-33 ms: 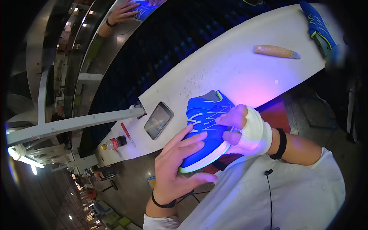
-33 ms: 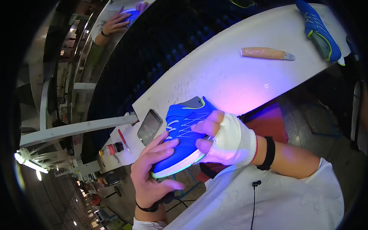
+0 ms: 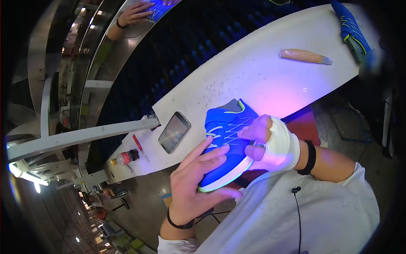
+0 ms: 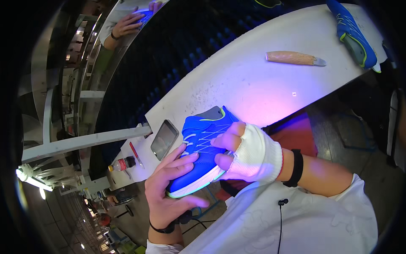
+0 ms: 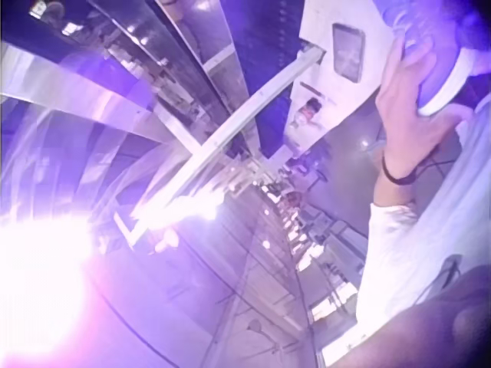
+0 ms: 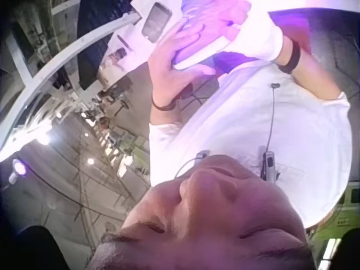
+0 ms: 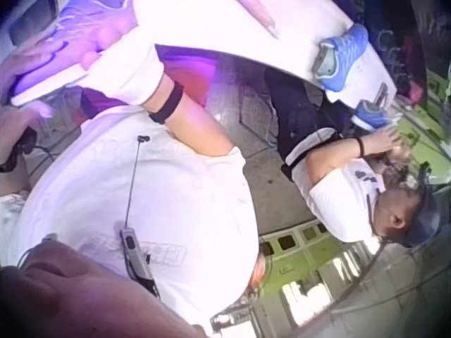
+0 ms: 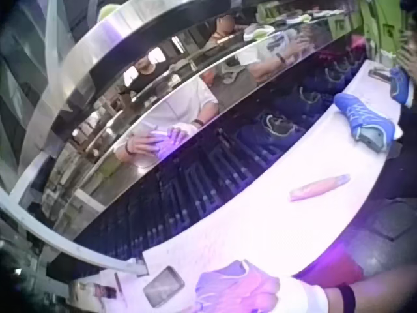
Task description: Inspecting and finishing a shoe using a UV light wand at a factory workbench.
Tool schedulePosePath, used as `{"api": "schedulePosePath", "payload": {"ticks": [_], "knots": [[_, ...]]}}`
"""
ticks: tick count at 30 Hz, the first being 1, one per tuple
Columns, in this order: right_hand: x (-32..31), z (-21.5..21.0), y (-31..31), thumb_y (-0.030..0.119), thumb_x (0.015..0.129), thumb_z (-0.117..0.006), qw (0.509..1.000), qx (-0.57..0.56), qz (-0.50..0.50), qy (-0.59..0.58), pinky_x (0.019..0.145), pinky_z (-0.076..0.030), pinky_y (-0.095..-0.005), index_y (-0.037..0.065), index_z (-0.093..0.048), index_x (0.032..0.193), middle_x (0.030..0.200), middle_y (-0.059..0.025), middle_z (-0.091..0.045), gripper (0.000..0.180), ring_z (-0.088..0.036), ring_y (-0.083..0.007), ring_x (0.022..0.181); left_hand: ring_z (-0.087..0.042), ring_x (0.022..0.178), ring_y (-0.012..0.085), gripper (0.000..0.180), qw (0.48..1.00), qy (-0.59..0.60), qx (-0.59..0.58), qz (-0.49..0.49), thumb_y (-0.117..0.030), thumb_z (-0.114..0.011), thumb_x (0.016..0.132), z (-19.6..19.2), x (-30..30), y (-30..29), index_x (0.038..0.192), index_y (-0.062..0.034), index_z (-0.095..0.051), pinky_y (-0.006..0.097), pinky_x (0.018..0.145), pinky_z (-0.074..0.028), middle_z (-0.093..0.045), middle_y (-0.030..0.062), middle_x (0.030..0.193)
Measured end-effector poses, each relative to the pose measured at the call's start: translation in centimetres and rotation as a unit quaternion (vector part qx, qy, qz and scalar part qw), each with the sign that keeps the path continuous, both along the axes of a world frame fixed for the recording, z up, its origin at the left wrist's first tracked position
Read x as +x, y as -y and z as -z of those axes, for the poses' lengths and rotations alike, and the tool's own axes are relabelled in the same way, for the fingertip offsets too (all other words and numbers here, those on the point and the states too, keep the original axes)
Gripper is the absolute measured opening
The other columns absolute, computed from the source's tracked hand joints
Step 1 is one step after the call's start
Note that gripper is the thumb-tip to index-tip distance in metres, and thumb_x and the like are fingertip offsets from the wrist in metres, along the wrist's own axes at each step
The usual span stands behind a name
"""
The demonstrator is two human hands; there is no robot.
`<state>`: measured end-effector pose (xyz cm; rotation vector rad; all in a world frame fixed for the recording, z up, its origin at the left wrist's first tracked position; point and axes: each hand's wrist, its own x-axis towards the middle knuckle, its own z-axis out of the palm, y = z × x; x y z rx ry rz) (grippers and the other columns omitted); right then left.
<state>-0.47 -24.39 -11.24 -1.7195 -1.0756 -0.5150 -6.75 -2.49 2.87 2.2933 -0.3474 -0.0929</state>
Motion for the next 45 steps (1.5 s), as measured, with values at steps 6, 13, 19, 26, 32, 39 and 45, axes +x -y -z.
{"api": "schedulePosePath", "payload": {"ticks": [6,13,19,26,32,39,45], "knots": [[0.4,-0.5,0.2,0.033,0.064,-0.086,0.997,-0.064,-0.029,-0.033,0.069,-0.051,-0.0435,0.011,-0.064,0.082,0.096,-0.0087,-0.065,0.036,-0.063,-0.0322,0.091,-0.069,0.129,0.0457,0.057,0.999,0.016,-0.033,-0.040,-0.025,-0.106,0.059,1.9,-1.1,-1.4,0.100,-0.0012,-0.075,0.049,0.106,-0.058,-0.082,0.0160,0.114],[1.3,1.8,-1.5,0.030,0.066,-0.086,0.997,-0.058,0.026,-0.049,0.092,-0.059,-0.0547,0.008,-0.057,0.085,0.113,-0.0202,-0.066,0.040,-0.065,-0.0389,0.104,-0.066,0.133,0.0471,0.045,0.993,0.032,-0.111,-0.018,-0.016,-0.101,0.068,4.9,-2.4,-5.6,0.101,-0.0014,-0.075,0.056,0.112,-0.054,-0.078,0.0205,0.126],[0.2,4.1,-3.5,0.019,0.076,-0.080,0.999,-0.041,-0.013,0.008,0.101,-0.057,-0.0599,0.008,-0.055,0.101,0.129,-0.0227,-0.062,0.037,-0.064,-0.0427,0.110,-0.063,0.138,0.0426,0.094,0.969,-0.206,-0.080,-0.114,-0.027,-0.095,0.076,4.6,-3.2,-6.3,0.156,-0.0040,-0.049,0.047,0.111,-0.053,-0.066,0.0266,0.141],[-0.4,4.3,-4.2,0.012,0.092,-0.072,0.996,-0.083,-0.002,-0.013,0.102,-0.058,-0.0548,0.011,-0.052,0.103,0.135,-0.0166,-0.062,0.023,-0.063,-0.0371,0.118,-0.078,0.097,0.0394,0.111,0.942,-0.166,0.252,-0.146,-0.051,-0.089,0.080,6.0,-2.4,-3.0,0.159,0.0066,-0.037,0.044,0.077,-0.062,-0.074,0.0241,0.122],[-1.5,5.4,-2.9,0.012,0.089,-0.077,0.998,-0.062,0.019,0.003,0.105,-0.055,-0.0548,0.009,-0.052,0.101,0.141,-0.0183,-0.062,0.028,-0.062,-0.0391,0.125,-0.077,0.104,0.0384,0.107,0.971,-0.187,0.141,-0.057,-0.044,-0.096,0.072,2.7,-1.5,-4.7,0.156,0.0023,-0.047,0.043,0.086,-0.062,-0.073,0.0236,0.128],[-1.0,-4.5,4.7,0.041,0.065,-0.102,0.987,0.059,0.028,-0.144,0.113,-0.050,-0.0565,0.009,-0.068,0.115,0.136,-0.0199,-0.068,0.068,-0.065,-0.0393,0.131,-0.066,0.127,0.0352,0.068,0.984,0.176,0.017,0.023,0.001,-0.076,0.079,6.2,-1.0,2.2,0.145,-0.0013,-0.062,0.046,0.104,-0.056,-0.065,0.0162,0.149],[0.7,-9.1,8.2,0.048,0.064,-0.100,0.979,-0.074,-0.067,-0.178,0.101,-0.060,-0.0504,0.006,-0.071,0.112,0.113,-0.0160,-0.078,0.070,-0.077,-0.0374,0.110,-0.066,0.115,0.0415,0.060,0.970,0.141,-0.191,-0.057,-0.006,-0.088,0.079,14.2,-2.6,7.0,0.133,0.0015,-0.062,0.047,0.099,-0.054,-0.065,0.0213,0.132]]}}
